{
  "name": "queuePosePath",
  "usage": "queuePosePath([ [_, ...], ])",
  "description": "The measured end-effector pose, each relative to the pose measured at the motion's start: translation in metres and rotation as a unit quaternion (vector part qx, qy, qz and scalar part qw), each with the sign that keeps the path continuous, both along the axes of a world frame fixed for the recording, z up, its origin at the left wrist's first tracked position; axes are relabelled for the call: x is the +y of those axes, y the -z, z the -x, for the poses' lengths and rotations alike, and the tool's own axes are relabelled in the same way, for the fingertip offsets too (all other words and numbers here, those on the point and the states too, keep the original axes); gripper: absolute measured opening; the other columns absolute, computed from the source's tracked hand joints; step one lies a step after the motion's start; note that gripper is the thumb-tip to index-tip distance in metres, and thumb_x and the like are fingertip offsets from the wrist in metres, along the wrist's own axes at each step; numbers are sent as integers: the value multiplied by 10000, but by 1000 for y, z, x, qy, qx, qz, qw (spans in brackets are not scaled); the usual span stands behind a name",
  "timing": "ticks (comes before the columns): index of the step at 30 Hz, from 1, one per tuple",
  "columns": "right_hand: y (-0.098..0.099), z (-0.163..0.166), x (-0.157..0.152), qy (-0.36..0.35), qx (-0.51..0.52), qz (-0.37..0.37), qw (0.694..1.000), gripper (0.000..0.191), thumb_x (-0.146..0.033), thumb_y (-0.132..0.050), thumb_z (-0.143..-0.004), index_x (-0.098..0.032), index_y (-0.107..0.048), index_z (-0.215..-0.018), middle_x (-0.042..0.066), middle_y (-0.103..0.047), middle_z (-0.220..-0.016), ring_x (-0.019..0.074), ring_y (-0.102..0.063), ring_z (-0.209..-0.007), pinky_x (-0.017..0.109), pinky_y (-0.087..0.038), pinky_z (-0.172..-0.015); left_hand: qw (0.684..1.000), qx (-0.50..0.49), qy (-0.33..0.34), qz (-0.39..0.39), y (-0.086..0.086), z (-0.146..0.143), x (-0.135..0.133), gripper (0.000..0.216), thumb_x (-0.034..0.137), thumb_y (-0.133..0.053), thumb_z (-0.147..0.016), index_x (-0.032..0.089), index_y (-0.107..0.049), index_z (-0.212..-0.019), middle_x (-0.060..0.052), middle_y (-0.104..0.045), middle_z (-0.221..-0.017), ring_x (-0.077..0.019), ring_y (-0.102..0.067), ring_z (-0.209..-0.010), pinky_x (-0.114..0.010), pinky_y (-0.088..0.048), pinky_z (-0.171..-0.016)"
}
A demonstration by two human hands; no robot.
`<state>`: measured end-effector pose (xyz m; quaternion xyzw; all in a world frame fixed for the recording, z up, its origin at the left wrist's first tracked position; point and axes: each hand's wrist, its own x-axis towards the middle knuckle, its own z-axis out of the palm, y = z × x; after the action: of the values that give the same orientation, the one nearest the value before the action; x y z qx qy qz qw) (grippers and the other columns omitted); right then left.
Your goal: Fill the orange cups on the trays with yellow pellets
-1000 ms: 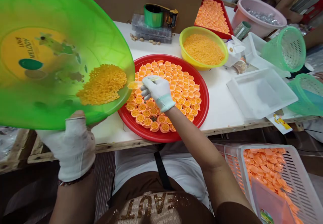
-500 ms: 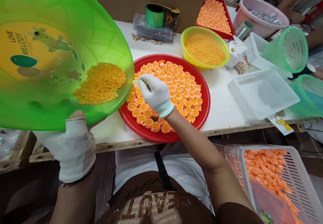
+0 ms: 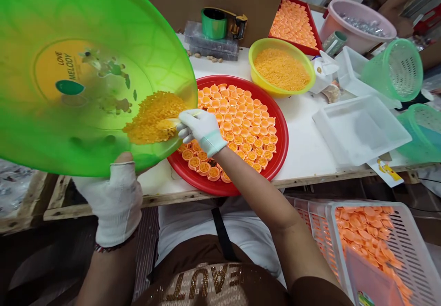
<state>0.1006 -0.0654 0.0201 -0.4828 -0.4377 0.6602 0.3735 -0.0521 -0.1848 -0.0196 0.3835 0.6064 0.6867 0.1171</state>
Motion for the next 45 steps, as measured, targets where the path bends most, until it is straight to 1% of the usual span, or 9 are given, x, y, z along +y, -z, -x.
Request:
queuePosePath([
  [8, 1, -25, 10, 58, -135, -137, 980, 112, -252, -566, -972, -200, -624, -891, -9, -642, -722, 106, -610, -582, 235, -496, -518, 995, 12, -103, -11, 18, 36, -1, 806, 374, -731, -656, 160, -468, -1386, -135, -600, -1451, -256, -597, -1343, -497, -454, -1217],
  [13, 26, -24, 13, 28, -280, -349, 894, 181, -216, -556, -972, -212, -598, -796, -28, -565, -693, 117, -542, -654, 286, -486, -706, 995, 26, -97, -10, 20, 38, -3, 813, 419, -739, -666, 180, -449, -1386, -122, -600, -1451, -255, -597, -1339, -509, -457, -1210],
  [15, 26, -25, 12, 38, -291, -381, 876, 172, -225, -543, -990, -211, -609, -831, -27, -561, -703, 120, -533, -659, 295, -477, -723, 997, 30, -67, -17, 18, 35, -3, 793, 388, -727, -694, 176, -448, -1405, -115, -609, -1452, -245, -625, -1304, -500, -480, -1189],
  [19, 10, -24, 8, 69, -249, -344, 903, 179, -309, -504, -1038, -207, -637, -975, -11, -610, -754, 126, -581, -660, 290, -494, -687, 998, 42, -30, -32, 11, 22, -1, 752, 304, -721, -738, 148, -474, -1431, -122, -630, -1434, -242, -635, -1315, -476, -480, -1194],
  [23, -4, -7, 2, 33, -230, -302, 925, 137, -276, -566, -981, -202, -645, -897, -3, -637, -742, 145, -647, -721, 269, -530, -673, 999, 43, -7, -17, 1, 3, -1, 657, 305, -742, -765, 144, -528, -1365, -121, -673, -1366, -243, -669, -1255, -470, -479, -1199],
  [29, -6, 19, -6, -22, -112, -72, 991, 83, -209, -603, -945, -201, -626, -865, -15, -666, -683, 107, -639, -540, 196, -508, -451, 999, -14, 16, 24, -11, -16, -5, 496, 321, -771, -830, 270, -584, -1286, -115, -691, -1352, -305, -696, -1234, -527, -562, -1130],
  [32, -9, 11, -3, -4, -56, -33, 998, 111, -189, -606, -957, -189, -619, -846, -22, -659, -665, 87, -624, -526, 177, -515, -439, 1000, -15, 6, 26, -12, -13, -4, 461, 321, -773, -822, 264, -607, -1248, -107, -691, -1354, -303, -689, -1245, -541, -524, -1183],
  [40, -6, -30, 15, 82, -92, -116, 986, 95, -253, -593, -954, -193, -628, -890, -5, -650, -721, 101, -621, -578, 219, -513, -495, 998, 20, -32, -43, 10, 22, 2, 767, 258, -732, -710, 155, -505, -1435, -130, -620, -1481, -293, -618, -1356, -528, -466, -1217],
  [45, 18, -35, 23, 53, -245, -266, 931, 157, -278, -546, -989, -226, -624, -863, -3, -616, -770, 135, -629, -729, 271, -542, -706, 998, 31, -47, -35, 16, 30, 2, 817, 276, -708, -697, 146, -465, -1466, -130, -604, -1495, -269, -615, -1346, -506, -465, -1205],
])
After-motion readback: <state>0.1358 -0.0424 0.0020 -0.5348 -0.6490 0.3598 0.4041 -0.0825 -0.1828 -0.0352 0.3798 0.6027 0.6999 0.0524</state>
